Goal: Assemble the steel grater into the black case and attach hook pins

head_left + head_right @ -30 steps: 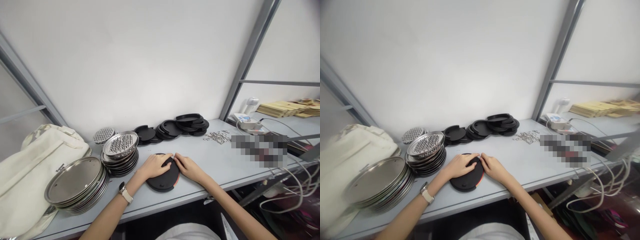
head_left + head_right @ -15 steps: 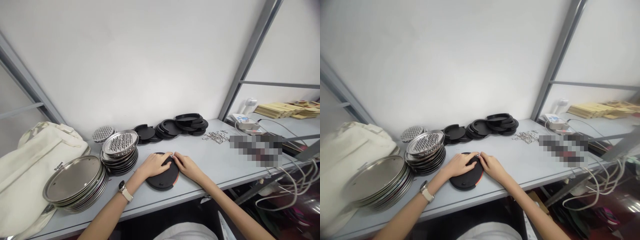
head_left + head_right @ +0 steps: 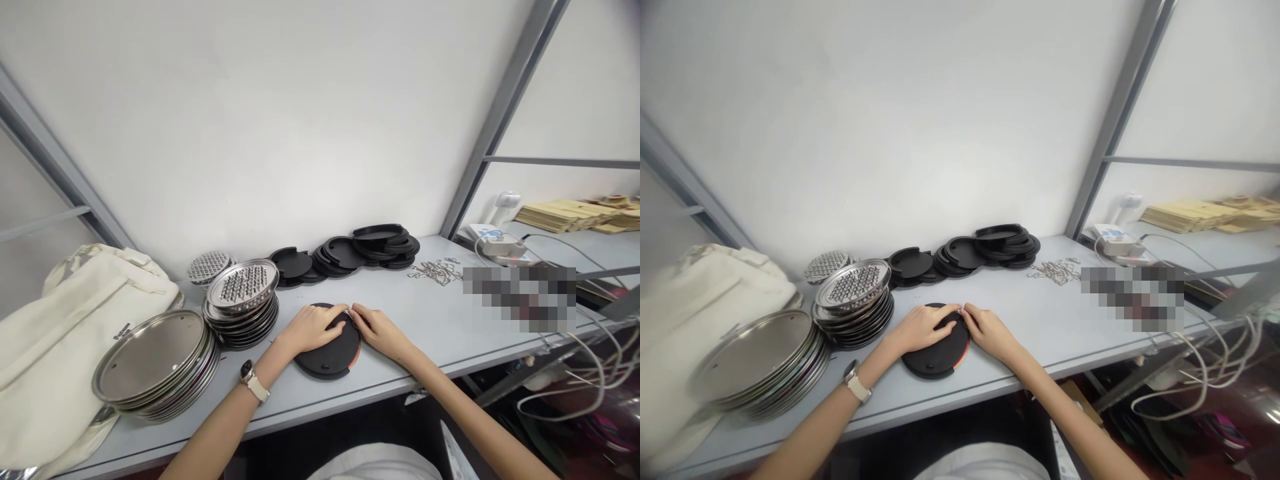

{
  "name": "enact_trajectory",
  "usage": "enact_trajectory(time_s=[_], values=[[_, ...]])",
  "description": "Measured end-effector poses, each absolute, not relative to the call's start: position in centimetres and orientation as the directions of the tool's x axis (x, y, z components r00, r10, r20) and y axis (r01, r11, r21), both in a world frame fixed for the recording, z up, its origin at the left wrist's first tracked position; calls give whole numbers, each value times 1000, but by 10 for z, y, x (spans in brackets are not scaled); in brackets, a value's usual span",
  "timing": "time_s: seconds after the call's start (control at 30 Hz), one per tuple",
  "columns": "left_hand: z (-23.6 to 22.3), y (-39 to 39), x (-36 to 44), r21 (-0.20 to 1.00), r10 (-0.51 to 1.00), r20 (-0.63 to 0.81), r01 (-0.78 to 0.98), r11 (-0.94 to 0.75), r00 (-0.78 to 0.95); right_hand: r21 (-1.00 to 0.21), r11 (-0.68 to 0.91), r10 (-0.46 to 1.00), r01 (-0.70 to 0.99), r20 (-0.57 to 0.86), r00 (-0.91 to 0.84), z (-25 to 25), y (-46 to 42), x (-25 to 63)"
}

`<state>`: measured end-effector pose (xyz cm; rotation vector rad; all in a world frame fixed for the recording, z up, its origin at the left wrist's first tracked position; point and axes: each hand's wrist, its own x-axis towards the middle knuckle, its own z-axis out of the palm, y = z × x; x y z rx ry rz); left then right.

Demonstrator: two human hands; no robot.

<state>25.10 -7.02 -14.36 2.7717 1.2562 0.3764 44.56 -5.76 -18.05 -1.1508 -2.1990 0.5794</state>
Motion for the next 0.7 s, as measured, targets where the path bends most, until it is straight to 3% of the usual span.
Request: enact_trajectory(time_s=[0.43,0.7], values=[[-144,-70,251,159,760,185,744,-649,623,-603,537,837,590,291,-464,-183,-56,446],[-145,-71,254,61,747,176,750,-658,641,-617,541,831,572,288,-475,-182,-57,446]])
